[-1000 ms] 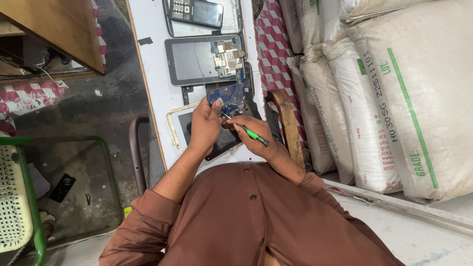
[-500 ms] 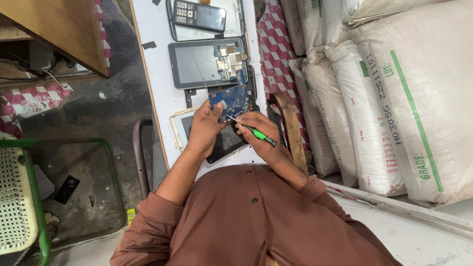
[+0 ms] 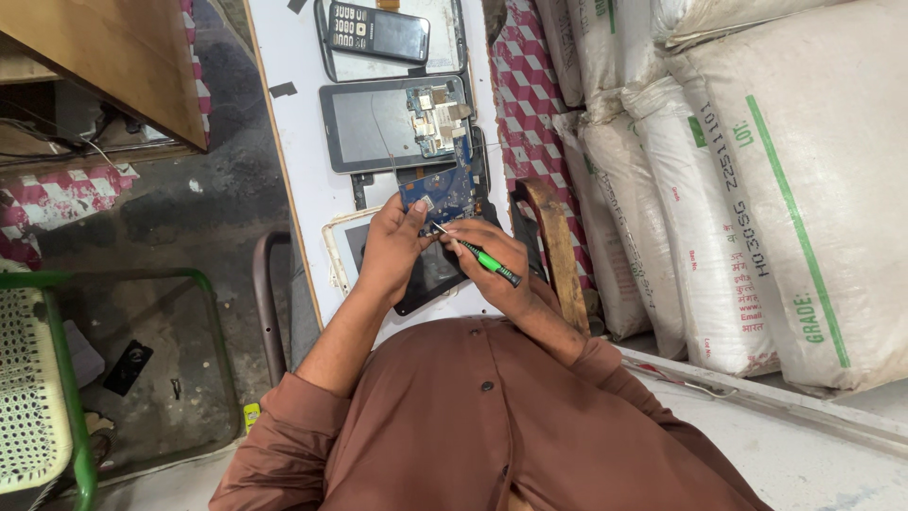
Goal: The person uses a green-handled screwdriver to unscrew and remove components from a blue circuit board. They then place the board on the table and continue to work on it with the screwdriver.
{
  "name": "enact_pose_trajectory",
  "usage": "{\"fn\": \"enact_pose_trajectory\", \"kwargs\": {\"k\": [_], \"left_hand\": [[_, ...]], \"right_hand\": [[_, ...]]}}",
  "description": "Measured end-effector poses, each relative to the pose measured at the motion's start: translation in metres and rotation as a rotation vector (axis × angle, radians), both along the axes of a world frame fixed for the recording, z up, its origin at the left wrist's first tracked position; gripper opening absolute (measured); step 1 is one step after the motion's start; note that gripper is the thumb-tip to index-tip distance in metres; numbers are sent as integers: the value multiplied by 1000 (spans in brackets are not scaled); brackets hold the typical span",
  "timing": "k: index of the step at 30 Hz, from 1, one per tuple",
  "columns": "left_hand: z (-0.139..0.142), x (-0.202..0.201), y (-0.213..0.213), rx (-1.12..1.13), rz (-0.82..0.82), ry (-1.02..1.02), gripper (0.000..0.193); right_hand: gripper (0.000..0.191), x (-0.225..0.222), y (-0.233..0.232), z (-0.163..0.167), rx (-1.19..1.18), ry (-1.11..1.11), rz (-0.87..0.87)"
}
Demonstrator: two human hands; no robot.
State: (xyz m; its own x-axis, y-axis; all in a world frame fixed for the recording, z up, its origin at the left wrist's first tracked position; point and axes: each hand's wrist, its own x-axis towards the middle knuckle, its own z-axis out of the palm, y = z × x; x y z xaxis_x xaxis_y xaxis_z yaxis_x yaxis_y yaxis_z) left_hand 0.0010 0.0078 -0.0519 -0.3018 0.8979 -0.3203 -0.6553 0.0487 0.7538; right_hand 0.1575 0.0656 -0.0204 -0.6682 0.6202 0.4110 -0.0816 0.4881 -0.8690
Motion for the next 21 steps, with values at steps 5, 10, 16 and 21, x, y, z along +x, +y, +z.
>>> {"fn": "enact_pose_trajectory", "kwargs": {"k": [5,10,16,21], "left_hand": [[2,3,4,8,6,18,25],[2,4,4,-28,0,49,25],[1,9,5,-61,30,127,24],[2,18,5,-58,44,147,24]], "right_hand": [[13,2,5,3,24,24,11],[16,4,6,5,118,-20,17],[20,5,4,3,149,-36,14],[24,15,-2,1,208,-72,-2]]}}
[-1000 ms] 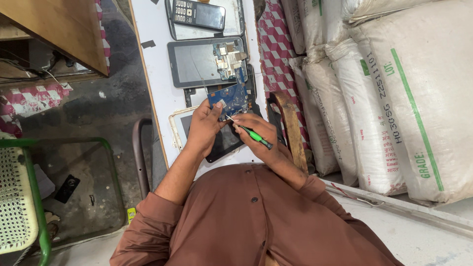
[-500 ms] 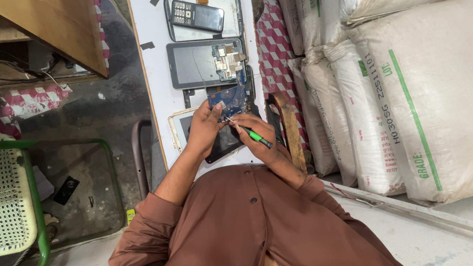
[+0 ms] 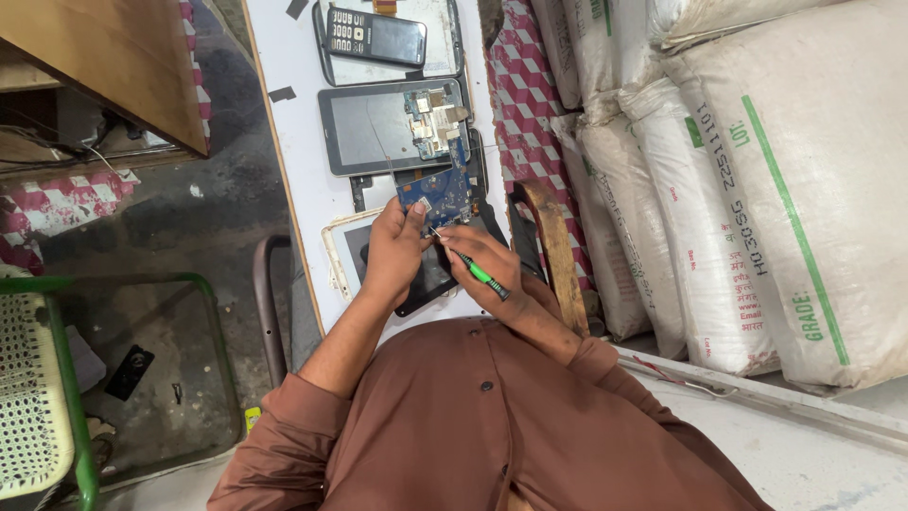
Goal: The person uses a green-handled screwdriver to unscrew and remove components from a blue circuit board. They then place the board on the table and continue to work on it with the screwdriver.
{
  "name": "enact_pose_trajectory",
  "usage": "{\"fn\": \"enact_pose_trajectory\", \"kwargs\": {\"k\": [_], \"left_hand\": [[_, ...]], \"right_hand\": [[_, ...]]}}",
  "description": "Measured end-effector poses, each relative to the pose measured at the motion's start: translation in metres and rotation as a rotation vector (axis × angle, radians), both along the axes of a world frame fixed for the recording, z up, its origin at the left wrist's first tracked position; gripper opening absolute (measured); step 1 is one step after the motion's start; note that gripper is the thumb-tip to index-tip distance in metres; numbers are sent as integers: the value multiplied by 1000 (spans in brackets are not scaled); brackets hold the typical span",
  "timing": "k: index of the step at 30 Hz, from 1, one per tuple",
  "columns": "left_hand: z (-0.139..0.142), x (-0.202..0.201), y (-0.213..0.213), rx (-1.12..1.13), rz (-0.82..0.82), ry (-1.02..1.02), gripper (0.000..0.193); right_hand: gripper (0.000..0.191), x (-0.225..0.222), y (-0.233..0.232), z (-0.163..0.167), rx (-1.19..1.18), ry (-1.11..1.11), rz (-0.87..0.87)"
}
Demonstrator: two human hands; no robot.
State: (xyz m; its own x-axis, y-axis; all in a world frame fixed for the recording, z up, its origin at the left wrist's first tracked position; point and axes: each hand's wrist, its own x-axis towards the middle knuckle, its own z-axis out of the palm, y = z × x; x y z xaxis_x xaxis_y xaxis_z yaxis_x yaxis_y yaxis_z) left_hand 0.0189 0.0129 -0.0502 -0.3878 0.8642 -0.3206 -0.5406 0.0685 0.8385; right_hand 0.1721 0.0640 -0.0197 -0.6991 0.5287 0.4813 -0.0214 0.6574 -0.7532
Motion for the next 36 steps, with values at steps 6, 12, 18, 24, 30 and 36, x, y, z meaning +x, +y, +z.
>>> {"fn": "enact_pose_trajectory", "kwargs": {"k": [6,12,18,24,30,36], "left_hand": [[1,3,-1,19,6,6,24],[0,6,-3,27,8,54,23],[-2,12,-10,-1,10,132,22],[-3,14,-11,-22,9,163,21],[-8,15,-14,20,20,192,21],[-11,14,-16,26,24,194,21]], "right_hand": [[24,-1,-7,-2,158,-9,-54],[29,-2,-10,-1,231,-7,-45],[32,0,-18,-5,275,-14,-65],[30,2,-19,-5,336,-24,-64],[30,0,-22,-3,355,-18,-71],[31,-1,-25,-5,359,-24,-79]]}}
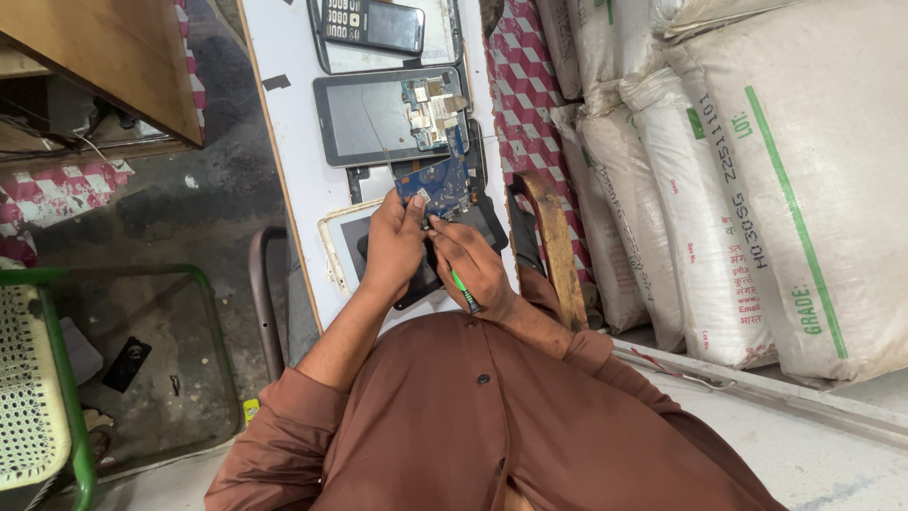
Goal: The person uses a green-handled screwdriver to unscrew and remove components from a blue circuit board. They then place the board on the table and continue to work on it with the screwdriver.
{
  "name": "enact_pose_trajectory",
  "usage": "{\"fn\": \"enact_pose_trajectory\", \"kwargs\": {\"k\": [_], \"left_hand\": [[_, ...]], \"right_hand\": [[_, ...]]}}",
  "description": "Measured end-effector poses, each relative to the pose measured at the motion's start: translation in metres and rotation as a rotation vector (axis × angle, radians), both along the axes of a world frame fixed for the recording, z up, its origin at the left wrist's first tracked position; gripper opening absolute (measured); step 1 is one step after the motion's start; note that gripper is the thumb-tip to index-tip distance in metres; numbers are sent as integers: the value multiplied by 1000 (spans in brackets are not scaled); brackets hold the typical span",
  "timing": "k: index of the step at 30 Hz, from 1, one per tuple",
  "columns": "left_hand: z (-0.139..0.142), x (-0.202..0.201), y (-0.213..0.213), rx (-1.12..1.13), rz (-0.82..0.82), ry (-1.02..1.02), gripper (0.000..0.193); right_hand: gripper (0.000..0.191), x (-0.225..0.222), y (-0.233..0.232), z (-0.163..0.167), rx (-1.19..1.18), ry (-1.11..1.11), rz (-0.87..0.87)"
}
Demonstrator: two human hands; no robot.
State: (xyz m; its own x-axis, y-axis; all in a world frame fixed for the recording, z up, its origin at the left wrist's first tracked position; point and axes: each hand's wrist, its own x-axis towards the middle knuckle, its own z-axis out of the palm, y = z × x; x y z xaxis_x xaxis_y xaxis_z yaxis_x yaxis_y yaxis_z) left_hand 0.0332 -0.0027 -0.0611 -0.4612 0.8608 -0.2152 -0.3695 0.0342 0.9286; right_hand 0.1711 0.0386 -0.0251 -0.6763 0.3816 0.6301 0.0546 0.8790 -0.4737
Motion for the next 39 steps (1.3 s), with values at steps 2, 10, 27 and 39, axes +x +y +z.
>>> {"fn": "enact_pose_trajectory", "kwargs": {"k": [2,10,27,39], "left_hand": [[0,-1,1,-16,-4,-2,22],[-1,0,-1,-8,-1,19,23],[-7,-11,17,-25,-34,-226,25],[-3,-14,12,-65,-53,-198,23]], "right_hand": [[31,-1,1,-2,0,2,1],[30,2,1,-9,-32,7,13],[23,6,29,-16,-457,68,39],[21,4,25,-22,-561,72,29]]}}
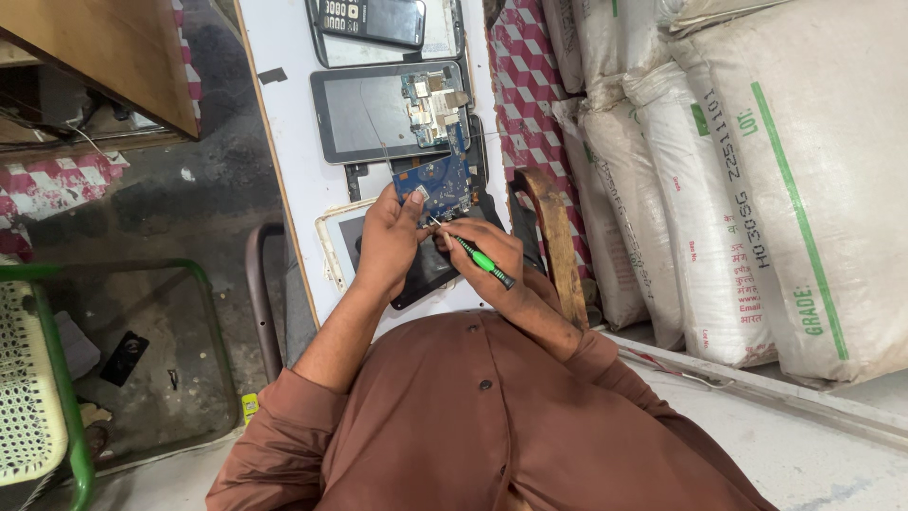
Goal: The person uses a green-handled screwdriver to unscrew and remove components from a blue circuit board. They then place the board on the table and continue to work on it with the screwdriver.
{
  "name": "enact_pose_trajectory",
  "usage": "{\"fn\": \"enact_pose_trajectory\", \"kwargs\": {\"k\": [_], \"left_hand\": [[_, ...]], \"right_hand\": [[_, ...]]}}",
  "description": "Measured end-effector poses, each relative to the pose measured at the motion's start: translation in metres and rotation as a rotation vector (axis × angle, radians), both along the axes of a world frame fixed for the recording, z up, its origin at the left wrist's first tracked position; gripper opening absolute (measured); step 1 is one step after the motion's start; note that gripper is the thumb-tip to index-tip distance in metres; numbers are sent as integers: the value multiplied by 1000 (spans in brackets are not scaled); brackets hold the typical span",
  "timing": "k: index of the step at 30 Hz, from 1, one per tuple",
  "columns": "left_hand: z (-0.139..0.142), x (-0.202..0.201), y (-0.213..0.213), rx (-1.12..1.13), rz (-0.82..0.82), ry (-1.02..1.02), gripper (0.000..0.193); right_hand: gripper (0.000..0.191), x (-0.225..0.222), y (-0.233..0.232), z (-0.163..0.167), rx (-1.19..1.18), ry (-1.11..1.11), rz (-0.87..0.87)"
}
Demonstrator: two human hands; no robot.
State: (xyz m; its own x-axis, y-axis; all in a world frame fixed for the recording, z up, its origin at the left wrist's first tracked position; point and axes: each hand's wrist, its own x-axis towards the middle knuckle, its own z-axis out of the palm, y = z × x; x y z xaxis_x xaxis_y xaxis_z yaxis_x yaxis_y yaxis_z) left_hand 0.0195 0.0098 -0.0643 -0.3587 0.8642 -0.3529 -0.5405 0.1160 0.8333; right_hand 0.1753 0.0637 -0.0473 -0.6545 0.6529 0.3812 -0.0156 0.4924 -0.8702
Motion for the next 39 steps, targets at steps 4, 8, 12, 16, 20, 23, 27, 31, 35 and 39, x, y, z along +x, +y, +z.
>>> {"fn": "enact_pose_trajectory", "kwargs": {"k": [4,8,12,16,20,23,27,31,35,39], "left_hand": [[-1,1,0,18,13,-2,24],[-4,4,-1,26,39,34,25],[-7,8,-1,25,49,87,23],[-8,8,-3,25,51,106,23],[-7,10,-3,16,64,164,23],[-7,12,-3,27,77,297,22],[-6,12,-9,2,73,328,22],[-6,12,-11,-10,68,367,22],[-7,11,-9,-27,61,355,23],[-8,10,-10,48,52,269,22]], "right_hand": [[21,0,0,1,38,-15,-4],[22,2,1,4,100,-38,5],[20,3,2,5,81,-29,17],[18,2,1,5,82,-45,7],[17,2,1,5,123,-41,12],[19,2,1,5,102,-41,23],[20,3,-4,4,96,-45,38],[20,2,-6,4,81,-57,50],[21,1,-6,5,41,-54,53],[21,2,-9,5,-34,-51,43]]}}
